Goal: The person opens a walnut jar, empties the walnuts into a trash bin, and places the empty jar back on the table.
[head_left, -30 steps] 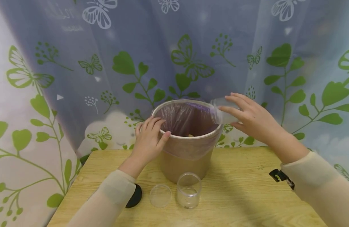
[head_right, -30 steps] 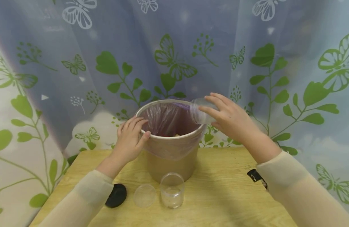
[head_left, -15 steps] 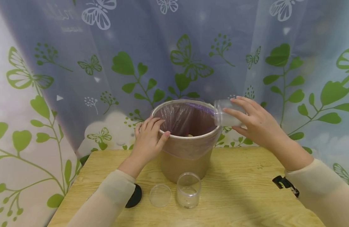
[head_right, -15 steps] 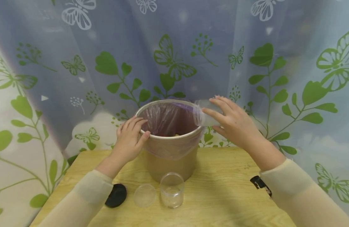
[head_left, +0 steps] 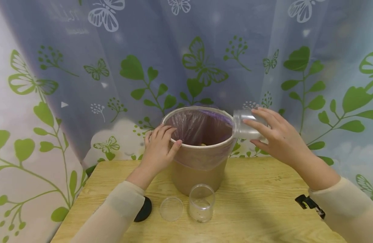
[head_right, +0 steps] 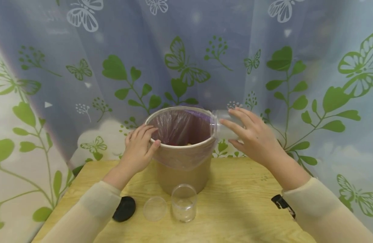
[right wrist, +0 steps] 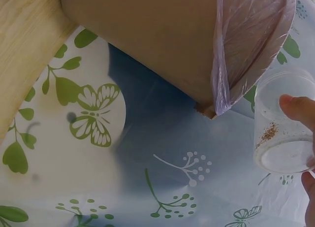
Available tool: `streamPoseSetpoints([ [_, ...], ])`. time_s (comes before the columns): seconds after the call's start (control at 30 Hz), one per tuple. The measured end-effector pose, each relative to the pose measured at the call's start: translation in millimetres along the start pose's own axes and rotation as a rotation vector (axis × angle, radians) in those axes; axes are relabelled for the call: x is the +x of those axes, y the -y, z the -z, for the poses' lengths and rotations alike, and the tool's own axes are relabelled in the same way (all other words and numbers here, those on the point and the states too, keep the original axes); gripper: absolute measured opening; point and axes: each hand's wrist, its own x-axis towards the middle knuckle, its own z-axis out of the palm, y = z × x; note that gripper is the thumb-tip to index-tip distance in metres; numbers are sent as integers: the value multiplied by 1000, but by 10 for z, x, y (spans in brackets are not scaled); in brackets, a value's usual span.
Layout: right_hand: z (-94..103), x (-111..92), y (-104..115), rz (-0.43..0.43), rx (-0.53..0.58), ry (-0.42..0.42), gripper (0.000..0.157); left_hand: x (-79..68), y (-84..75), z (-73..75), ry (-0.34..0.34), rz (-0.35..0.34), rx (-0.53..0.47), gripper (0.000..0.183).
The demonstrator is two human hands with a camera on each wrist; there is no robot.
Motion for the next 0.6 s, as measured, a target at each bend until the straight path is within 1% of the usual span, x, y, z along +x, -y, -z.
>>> streamPoseSetpoints([
  [0.23,14,-56,26,-19,-30,-11,54,-7,5,-12,2,1,2,76],
  [0.6,-23,-168,60,-45,-8,-63,59,0,6,-12,-3,-3,-3,80],
])
